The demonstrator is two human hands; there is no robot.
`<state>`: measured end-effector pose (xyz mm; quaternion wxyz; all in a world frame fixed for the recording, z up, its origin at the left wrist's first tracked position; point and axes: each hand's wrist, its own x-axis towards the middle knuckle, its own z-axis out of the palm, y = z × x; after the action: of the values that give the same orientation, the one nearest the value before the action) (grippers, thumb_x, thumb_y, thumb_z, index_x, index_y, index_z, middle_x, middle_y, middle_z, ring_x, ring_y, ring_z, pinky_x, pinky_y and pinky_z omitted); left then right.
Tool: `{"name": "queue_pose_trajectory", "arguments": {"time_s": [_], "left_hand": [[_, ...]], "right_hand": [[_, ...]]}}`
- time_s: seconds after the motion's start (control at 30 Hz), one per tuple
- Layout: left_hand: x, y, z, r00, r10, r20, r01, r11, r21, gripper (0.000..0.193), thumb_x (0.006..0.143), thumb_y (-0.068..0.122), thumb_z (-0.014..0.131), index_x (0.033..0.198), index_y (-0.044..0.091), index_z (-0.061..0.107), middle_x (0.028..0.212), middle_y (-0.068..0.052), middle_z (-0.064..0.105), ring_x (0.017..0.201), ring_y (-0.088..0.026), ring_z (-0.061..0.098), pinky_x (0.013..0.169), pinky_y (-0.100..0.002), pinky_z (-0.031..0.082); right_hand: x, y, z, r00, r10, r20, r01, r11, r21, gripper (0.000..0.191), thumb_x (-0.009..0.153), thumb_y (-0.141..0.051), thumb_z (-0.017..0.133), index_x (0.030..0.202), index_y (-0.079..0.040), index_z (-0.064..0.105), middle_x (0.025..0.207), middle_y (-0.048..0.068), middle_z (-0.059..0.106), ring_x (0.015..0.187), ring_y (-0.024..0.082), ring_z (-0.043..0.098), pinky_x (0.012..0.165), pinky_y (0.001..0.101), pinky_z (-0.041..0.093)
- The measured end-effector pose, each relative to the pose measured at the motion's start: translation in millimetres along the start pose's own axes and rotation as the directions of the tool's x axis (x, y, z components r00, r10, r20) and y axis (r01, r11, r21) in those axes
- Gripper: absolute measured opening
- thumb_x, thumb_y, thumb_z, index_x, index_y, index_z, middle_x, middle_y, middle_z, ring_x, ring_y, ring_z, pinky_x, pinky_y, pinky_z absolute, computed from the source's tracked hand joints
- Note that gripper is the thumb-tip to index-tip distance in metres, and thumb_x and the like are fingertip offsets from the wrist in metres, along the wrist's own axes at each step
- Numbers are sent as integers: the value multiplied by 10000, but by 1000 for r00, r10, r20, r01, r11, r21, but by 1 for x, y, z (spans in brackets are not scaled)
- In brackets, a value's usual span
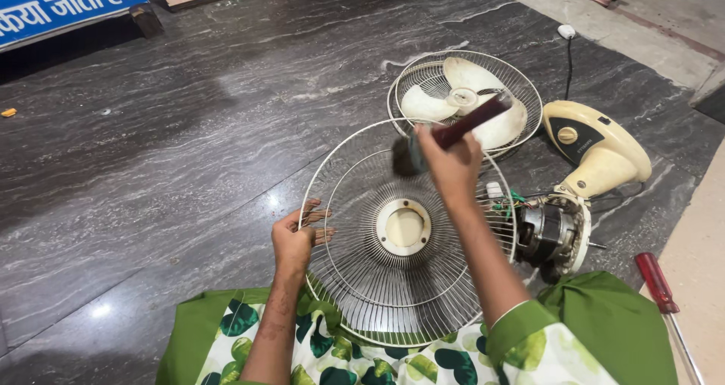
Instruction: The person cleans a disassembled table fan using a brush. They scrub the fan blades and both sides of the metal cage, flipping the cage over to reach the back. The fan motor and base remain on the floor nearby.
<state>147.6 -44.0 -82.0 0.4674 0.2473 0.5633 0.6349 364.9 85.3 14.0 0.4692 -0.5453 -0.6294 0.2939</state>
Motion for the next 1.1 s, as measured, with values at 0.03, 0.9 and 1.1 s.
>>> {"name": "queue_pose_trajectory", "arguments": {"time_s": [0.03, 0.9, 1.1], "left_hand": [[-1, 0, -1, 999, -9, -31, 9, 1000, 5, 628, 744, -209, 394, 1301, -51, 635, 1185, -230, 738, 829, -334, 780, 728, -357, 667], [-4, 1, 2, 995, 83, -64, -79, 995, 59, 575, 785, -192, 411, 1275, -42, 671, 1114, -217, 761, 746, -297, 778, 627, -343, 638], [-5, 6, 1, 985, 155, -68, -155, 988, 9, 592, 771, -194, 413, 1278, -36, 675, 1115, -200, 754, 795, -279, 783, 683, -326, 664]], "right_hand": [[-8, 6, 5, 999, 40, -9, -40, 999, -31, 313, 917, -345, 769, 842, -40, 761, 722, 58, 727, 599, 150, 657, 635, 316, 538], [-19, 24, -23, 951, 243, 192, -190, 948, -257, 372, 771, -396, 835, 864, -45, 755, 760, 82, 758, 633, 196, 735, 622, 349, 579], [45, -18, -55, 982, -146, -118, 150, 988, 29, 304, 839, -320, 824, 902, -37, 730, 800, 59, 765, 698, 153, 763, 638, 286, 608]]}}
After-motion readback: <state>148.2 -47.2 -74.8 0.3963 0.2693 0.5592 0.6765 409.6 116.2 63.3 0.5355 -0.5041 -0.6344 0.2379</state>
